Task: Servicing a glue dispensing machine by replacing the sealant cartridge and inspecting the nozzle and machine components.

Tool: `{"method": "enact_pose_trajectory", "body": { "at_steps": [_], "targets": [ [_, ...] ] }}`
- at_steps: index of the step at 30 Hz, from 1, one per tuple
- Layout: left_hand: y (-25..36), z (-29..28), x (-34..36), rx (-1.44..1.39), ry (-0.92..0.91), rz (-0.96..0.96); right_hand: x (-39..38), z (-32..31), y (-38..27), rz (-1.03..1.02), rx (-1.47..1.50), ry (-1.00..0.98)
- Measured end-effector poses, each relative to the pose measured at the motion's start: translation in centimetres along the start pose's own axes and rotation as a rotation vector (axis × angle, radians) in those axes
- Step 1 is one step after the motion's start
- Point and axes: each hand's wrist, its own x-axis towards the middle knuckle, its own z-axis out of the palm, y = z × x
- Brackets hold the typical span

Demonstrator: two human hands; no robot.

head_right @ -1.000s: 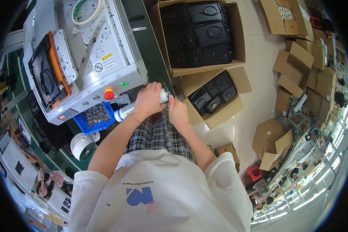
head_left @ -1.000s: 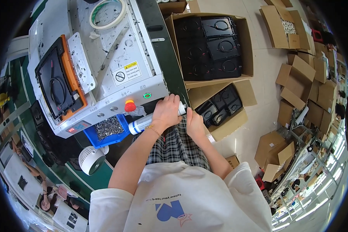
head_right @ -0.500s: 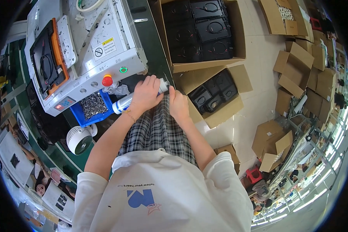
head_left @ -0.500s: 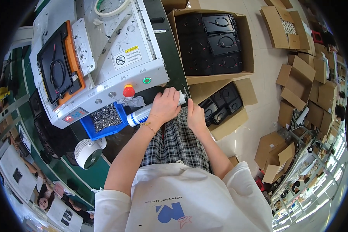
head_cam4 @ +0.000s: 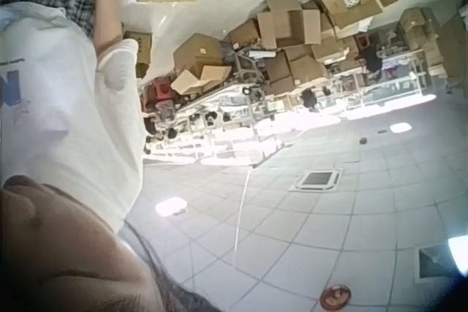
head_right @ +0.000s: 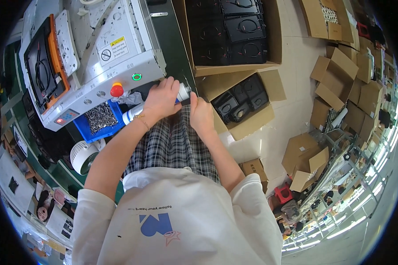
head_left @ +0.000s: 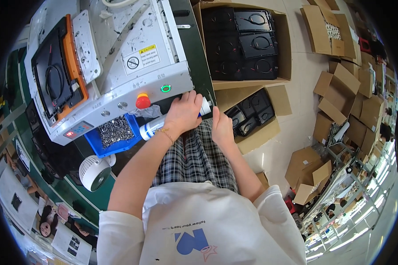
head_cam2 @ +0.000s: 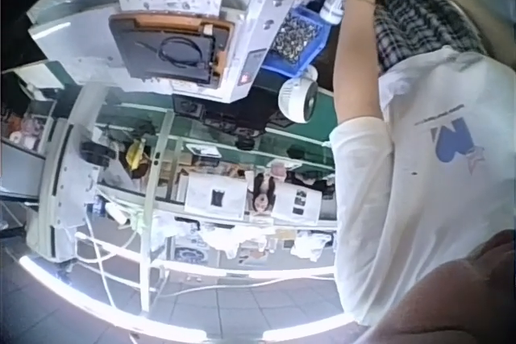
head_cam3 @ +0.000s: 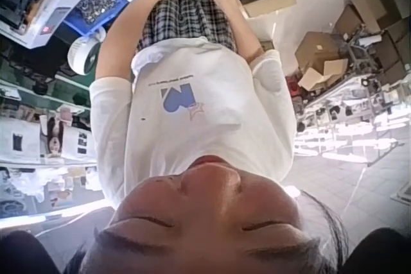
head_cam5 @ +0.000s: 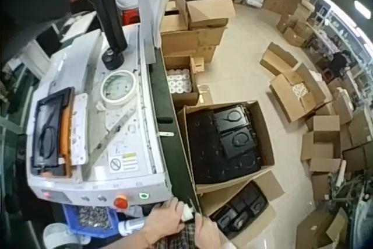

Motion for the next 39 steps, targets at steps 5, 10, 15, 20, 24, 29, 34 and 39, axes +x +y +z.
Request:
{"method": "enact_pose_trajectory", "body": {
  "at_steps": [5,10,15,20,24,29,34,39],
  "targets": [
    [0.2,0.6,-0.1,0.012,0.000,0.026,-2.5,0.2,2.9,-0.042,-0.067,0.013],
    [0.1,0.5,-0.2,0.004,0.010,0.001,-0.6,-0.5,-0.1,0.006,-0.060,-0.029],
    [0.3,0.6,-0.3,0.001,0.039,-0.013,-2.0,-0.6,1.8,-0.005,-0.025,-0.058],
    [0.2,0.2,-0.3,-0.044,-0.045,-0.059,-1.8,-0.9,0.5,-0.079,-0.002,-0.039],
    [0.0,0.2,-0.3,-0.055,0.026,-0.016,-2.0,-0.6,2.1,-0.004,-0.077,-0.099],
    [0.0,0.1,-0.4,-0.068,-0.038,-0.045,-1.2,-0.4,1.6,-0.084,-0.046,-0.072],
    [0.3,0.3,-0.1,-0.045,0.020,-0.011,1.5,-0.8,0.5,-0.144,-0.125,-0.077],
    [-0.1,0.2,-0.3,-0.070,-0.048,-0.044,-2.1,-1.4,1.3,-0.081,-0.136,-0.095]
  ]
}}
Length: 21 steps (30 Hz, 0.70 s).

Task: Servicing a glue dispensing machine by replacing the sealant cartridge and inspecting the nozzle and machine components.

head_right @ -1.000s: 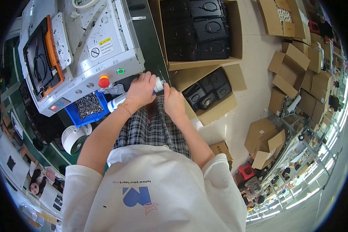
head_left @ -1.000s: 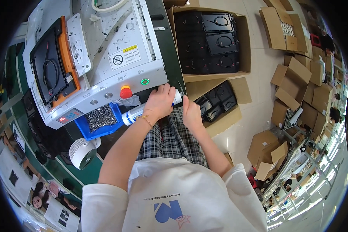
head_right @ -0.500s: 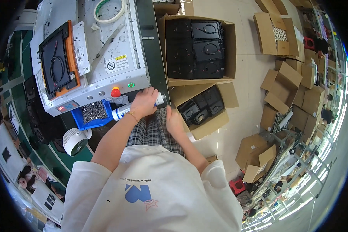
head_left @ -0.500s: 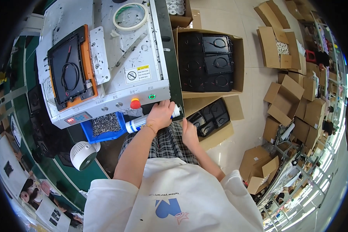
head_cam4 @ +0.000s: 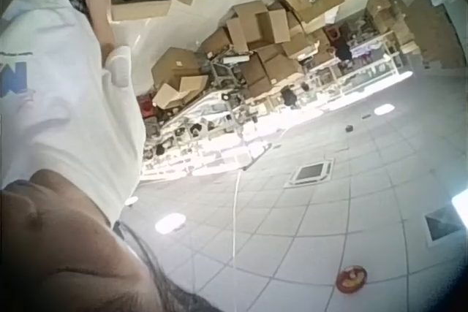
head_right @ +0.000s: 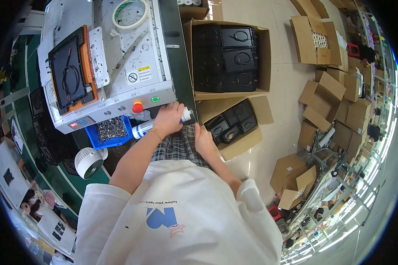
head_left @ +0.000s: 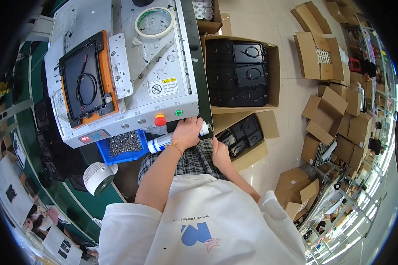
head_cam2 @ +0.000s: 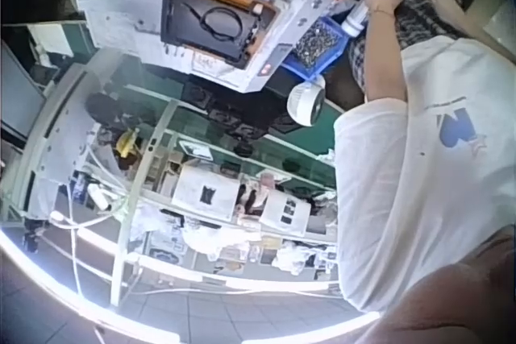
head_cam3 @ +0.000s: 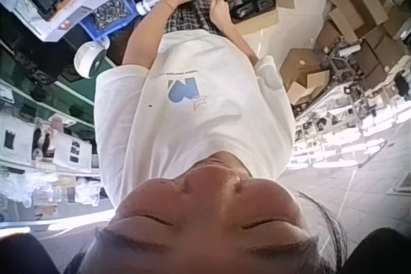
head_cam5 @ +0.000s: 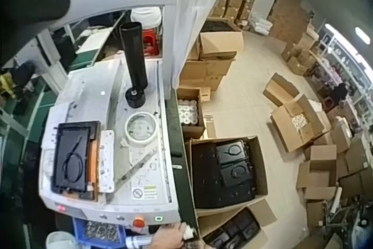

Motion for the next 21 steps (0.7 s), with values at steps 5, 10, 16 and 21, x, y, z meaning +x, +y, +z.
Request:
{"method": "enact_pose_trajectory", "body": {
  "at_steps": [5,10,16,21],
  "targets": [
    [-0.3,0.4,0.2,-0.002,0.022,0.002,3.0,-0.3,-1.7,0.009,0.009,-0.024],
    [-0.1,0.3,0.3,-0.013,0.047,0.014,1.9,-0.7,-0.8,-0.013,0.042,0.033],
    [-0.5,0.5,0.1,-0.020,0.041,-0.004,1.1,-0.3,-0.6,-0.019,0.041,0.017],
    [-0.3,0.8,0.5,-0.039,-0.005,0.013,3.6,-0.8,-2.2,-0.009,0.021,-0.055]
  ]
}}
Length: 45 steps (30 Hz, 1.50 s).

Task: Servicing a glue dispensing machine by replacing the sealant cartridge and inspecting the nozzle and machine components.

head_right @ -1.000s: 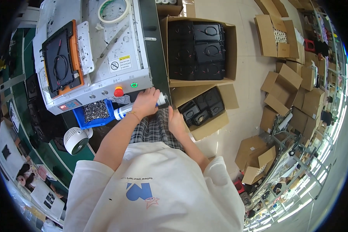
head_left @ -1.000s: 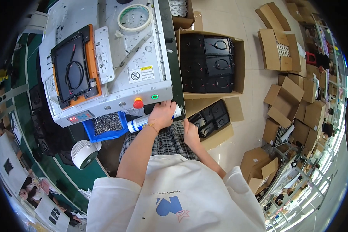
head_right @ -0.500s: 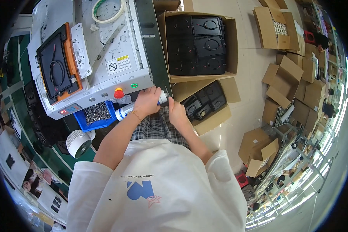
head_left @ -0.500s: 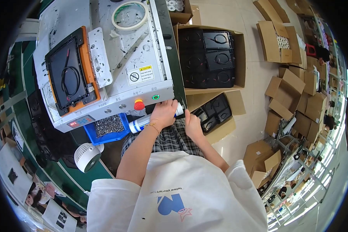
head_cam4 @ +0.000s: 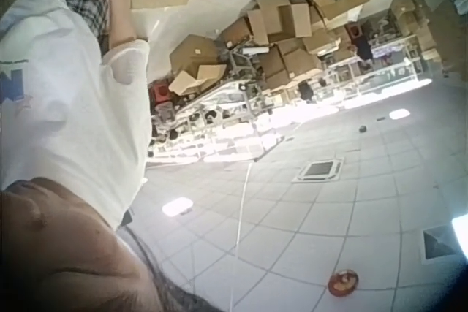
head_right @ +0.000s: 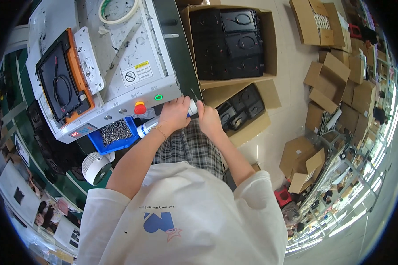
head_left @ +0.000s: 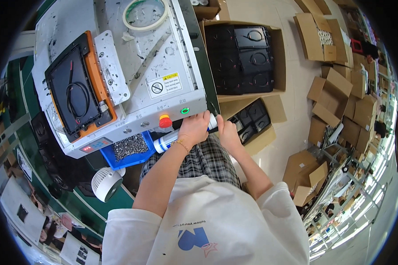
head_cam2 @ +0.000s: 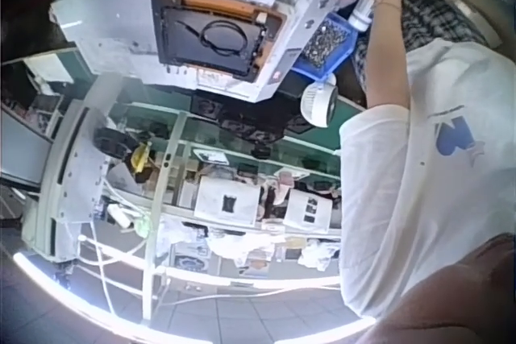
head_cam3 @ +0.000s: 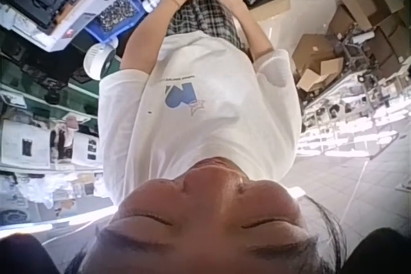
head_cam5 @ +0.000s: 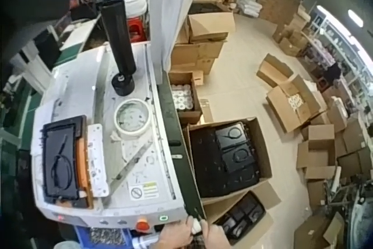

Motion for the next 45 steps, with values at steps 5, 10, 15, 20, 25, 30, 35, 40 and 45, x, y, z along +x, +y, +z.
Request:
{"method": "enact_pose_trajectory", "body": {
  "at_steps": [5,10,15,20,25,30,35,40,45],
  "targets": [
    [0.0,-0.4,0.1,0.002,-0.009,-0.015,-1.5,0.4,0.9,0.089,0.006,0.094],
    [0.0,-0.4,0.1,0.021,-0.007,-0.010,-1.2,0.6,0.2,0.167,0.019,0.109],
    [0.4,-0.9,0.5,0.034,-0.023,0.002,-0.3,0.6,0.5,0.136,-0.052,0.068],
    [0.0,-0.8,0.1,0.043,0.030,-0.001,-3.9,1.0,1.8,0.173,-0.031,0.090],
    [0.2,-0.7,0.4,0.018,-0.013,0.002,0.7,0.6,1.0,0.117,0.000,0.001],
    [0.4,-1.7,0.6,0.004,-0.071,-0.031,-3.4,-0.4,1.7,0.176,0.027,-0.031],
    [0.6,-1.8,0.5,0.022,-0.078,-0.026,0.4,-0.2,-0.6,0.175,0.096,-0.011],
    [0.3,-1.5,0.1,0.019,0.013,0.007,0.5,-0.3,0.5,0.105,0.235,-0.034],
    [1.1,-1.9,-0.4,0.014,0.063,0.071,-0.5,-1.0,0.5,0.086,0.192,-0.001]
  ]
}}
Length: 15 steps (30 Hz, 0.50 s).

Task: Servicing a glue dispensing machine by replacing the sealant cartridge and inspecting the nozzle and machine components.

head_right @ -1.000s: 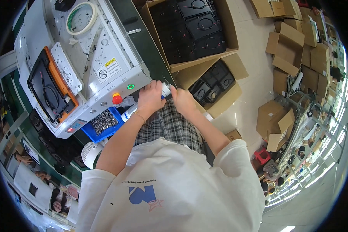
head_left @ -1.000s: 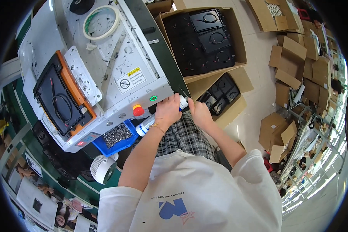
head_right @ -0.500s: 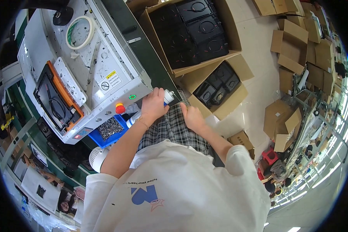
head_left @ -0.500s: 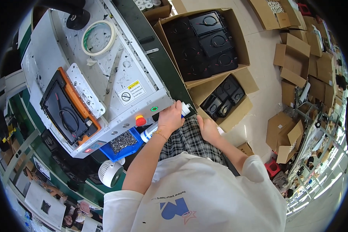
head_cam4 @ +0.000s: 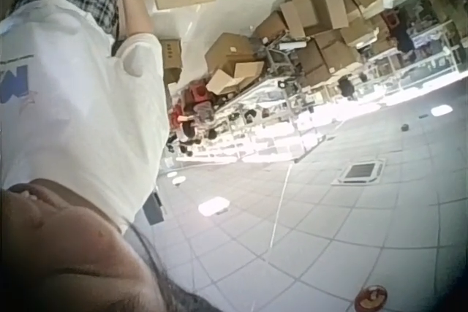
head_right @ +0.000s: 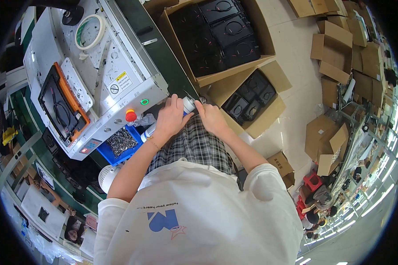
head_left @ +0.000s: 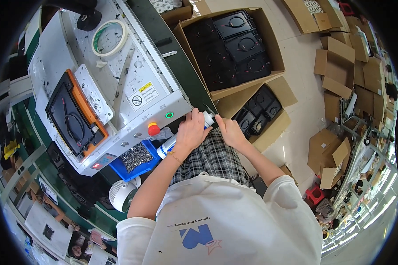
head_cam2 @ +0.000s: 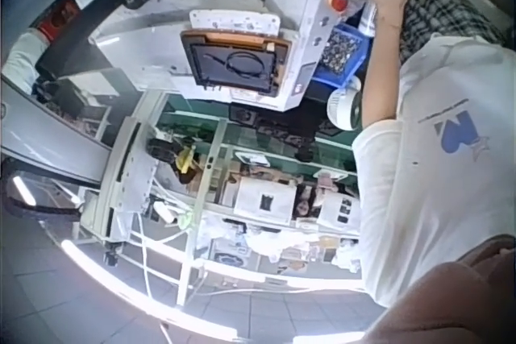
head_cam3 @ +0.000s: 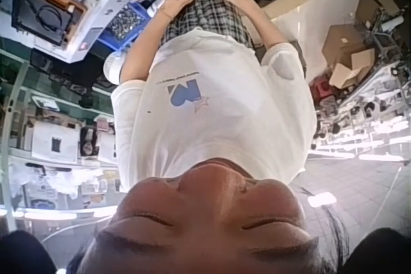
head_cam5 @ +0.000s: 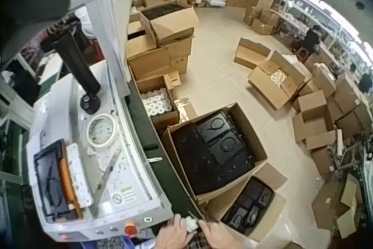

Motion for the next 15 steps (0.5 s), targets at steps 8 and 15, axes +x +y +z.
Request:
{"method": "enact_pose_trajectory", "body": {
  "at_steps": [8,15],
  "targets": [
    [0.6,0.1,-0.5,0.099,0.103,-0.056,-1.3,0.3,1.7,0.011,-0.040,0.011],
    [0.1,1.6,-0.3,0.078,0.093,-0.010,-1.8,0.5,1.5,0.074,-0.036,0.000]
  ]
}}
